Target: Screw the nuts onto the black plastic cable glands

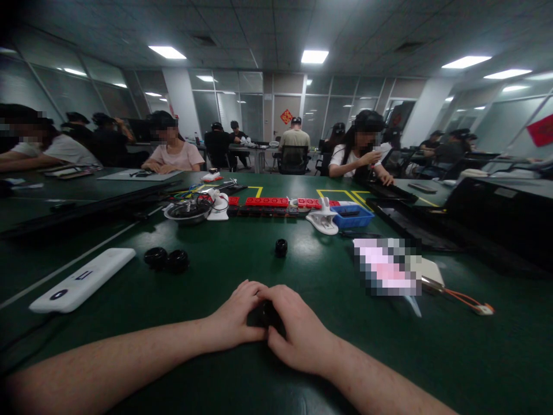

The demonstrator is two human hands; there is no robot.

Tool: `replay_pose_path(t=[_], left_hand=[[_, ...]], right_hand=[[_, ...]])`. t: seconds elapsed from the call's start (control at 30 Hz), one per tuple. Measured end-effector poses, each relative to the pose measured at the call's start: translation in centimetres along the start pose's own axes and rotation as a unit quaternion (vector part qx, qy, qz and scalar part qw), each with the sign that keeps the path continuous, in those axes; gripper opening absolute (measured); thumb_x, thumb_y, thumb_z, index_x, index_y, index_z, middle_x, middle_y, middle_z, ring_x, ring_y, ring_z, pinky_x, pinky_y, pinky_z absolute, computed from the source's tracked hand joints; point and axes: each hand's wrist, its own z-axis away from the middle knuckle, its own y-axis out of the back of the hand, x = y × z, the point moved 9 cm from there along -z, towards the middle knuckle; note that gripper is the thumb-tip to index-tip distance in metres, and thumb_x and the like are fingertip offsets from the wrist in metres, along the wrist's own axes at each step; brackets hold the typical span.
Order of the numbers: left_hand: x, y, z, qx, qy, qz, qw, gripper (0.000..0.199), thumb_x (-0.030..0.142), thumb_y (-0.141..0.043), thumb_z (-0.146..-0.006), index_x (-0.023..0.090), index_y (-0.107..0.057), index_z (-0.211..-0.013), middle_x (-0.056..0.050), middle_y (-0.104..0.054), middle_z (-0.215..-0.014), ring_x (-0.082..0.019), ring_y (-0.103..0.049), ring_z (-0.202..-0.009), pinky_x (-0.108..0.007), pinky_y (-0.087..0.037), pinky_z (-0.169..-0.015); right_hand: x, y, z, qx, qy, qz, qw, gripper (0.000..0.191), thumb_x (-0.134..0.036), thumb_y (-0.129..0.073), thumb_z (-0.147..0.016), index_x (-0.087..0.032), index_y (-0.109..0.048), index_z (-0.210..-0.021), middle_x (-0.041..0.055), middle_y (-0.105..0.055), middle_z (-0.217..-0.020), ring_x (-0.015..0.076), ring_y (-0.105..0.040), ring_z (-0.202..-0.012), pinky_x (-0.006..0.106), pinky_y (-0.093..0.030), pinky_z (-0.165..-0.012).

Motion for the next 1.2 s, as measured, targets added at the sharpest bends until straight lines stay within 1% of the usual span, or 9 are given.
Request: replay_pose_path(t=[0.17, 0.3, 0.47, 0.57, 0.67, 0.83, 0.93, 1.03, 1.2], left_hand=[[0.0, -0.1, 0.0, -0.002, -0.004, -0.002, 1.0, 0.044, 0.041, -0.065, -0.065, 0.018, -0.056, -0.101, -0.008, -0.049, -0.111, -0.026, -0.042, -0.107, -0.049, -0.019, -0.101], [-0.2, -0.3, 0.0, 0.0, -0.007, -0.002, 1.0, 0.045, 0.042, -0.066, -0.064, 0.018, -0.056, -0.101, -0.008, -0.049, -0.111, -0.026, -0.042, -0.108, -0.048, -0.018, -0.101], [-0.2, -0.2, 0.0, 0.002, -0.005, 0.001, 1.0, 0.045, 0.036, -0.066, -0.064, 0.02, -0.054, -0.104, -0.007, -0.049, -0.11, -0.025, -0.042, -0.106, -0.05, -0.019, -0.101], [-0.1, -0.2, 0.0, 0.002, -0.003, 0.002, 1.0, 0.046, 0.039, -0.066, -0.064, 0.021, -0.054, -0.105, -0.006, -0.05, -0.109, -0.026, -0.042, -0.106, -0.051, -0.018, -0.101], [-0.2, -0.3, 0.0, 0.001, -0.006, 0.002, 1.0, 0.046, 0.042, -0.064, -0.065, 0.02, -0.054, -0.105, -0.007, -0.049, -0.111, -0.026, -0.041, -0.107, -0.051, -0.017, -0.101], [-0.3, -0.3, 0.0, 0.004, -0.009, 0.0, 1.0, 0.044, 0.042, -0.065, -0.065, 0.02, -0.055, -0.102, -0.007, -0.049, -0.11, -0.025, -0.042, -0.106, -0.05, -0.019, -0.101], [-0.2, -0.3, 0.0, 0.0, -0.006, 0.0, 1.0, 0.045, 0.037, -0.066, -0.064, 0.021, -0.054, -0.105, -0.006, -0.049, -0.11, -0.025, -0.042, -0.106, -0.05, -0.019, -0.101], [0.0, -0.2, 0.0, -0.002, -0.003, 0.002, 1.0, 0.047, 0.036, -0.065, -0.065, 0.021, -0.053, -0.107, -0.006, -0.049, -0.11, -0.026, -0.042, -0.107, -0.051, -0.018, -0.101], [-0.1, -0.2, 0.0, -0.001, -0.004, -0.001, 1.0, 0.043, 0.04, -0.064, -0.066, 0.022, -0.054, -0.103, -0.006, -0.049, -0.11, -0.025, -0.042, -0.106, -0.05, -0.019, -0.101]], right_hand=[[0.5, 0.6, 0.0, 0.036, -0.025, 0.059, 0.997, 0.048, -0.016, -0.057, -0.067, -0.015, -0.041, -0.112, 0.0108, -0.051, -0.108, 0.0235, -0.048, -0.098, 0.041, -0.04, -0.086], [1.5, 0.5, 0.1, 0.047, -0.054, 0.115, 0.991, 0.05, -0.028, -0.066, -0.066, -0.015, -0.043, -0.109, 0.0109, -0.052, -0.101, 0.025, -0.05, -0.092, 0.043, -0.042, -0.081], [1.0, 0.0, 0.1, 0.019, -0.031, 0.07, 0.997, 0.044, -0.014, -0.055, -0.068, -0.016, -0.043, -0.11, 0.0096, -0.051, -0.103, 0.0222, -0.049, -0.095, 0.04, -0.041, -0.085], [-0.1, -0.2, 0.1, -0.005, 0.017, 0.021, 1.0, 0.056, -0.005, -0.046, -0.06, -0.018, -0.04, -0.114, 0.0084, -0.05, -0.11, 0.021, -0.047, -0.101, 0.039, -0.038, -0.089], [0.0, 0.1, 0.1, 0.015, 0.01, 0.036, 0.999, 0.055, -0.009, -0.05, -0.062, -0.016, -0.039, -0.115, 0.0102, -0.049, -0.112, 0.0232, -0.046, -0.103, 0.042, -0.037, -0.09], [1.7, 0.5, 0.1, 0.041, -0.07, 0.085, 0.993, 0.045, -0.024, -0.06, -0.069, -0.014, -0.043, -0.11, 0.0112, -0.052, -0.103, 0.0244, -0.049, -0.094, 0.043, -0.041, -0.083], [1.4, 0.0, 0.0, 0.02, -0.054, 0.057, 0.997, 0.042, -0.014, -0.055, -0.069, -0.015, -0.044, -0.109, 0.0093, -0.052, -0.101, 0.0219, -0.05, -0.093, 0.04, -0.042, -0.083], [0.5, -0.2, 0.1, 0.0, -0.012, 0.022, 1.0, 0.052, -0.006, -0.049, -0.064, -0.017, -0.041, -0.113, 0.008, -0.052, -0.106, 0.0206, -0.049, -0.096, 0.038, -0.04, -0.086], [1.2, 0.6, 0.1, 0.043, -0.043, 0.061, 0.996, 0.048, -0.019, -0.059, -0.067, -0.016, -0.042, -0.112, 0.0102, -0.051, -0.107, 0.0236, -0.049, -0.096, 0.041, -0.041, -0.084]])
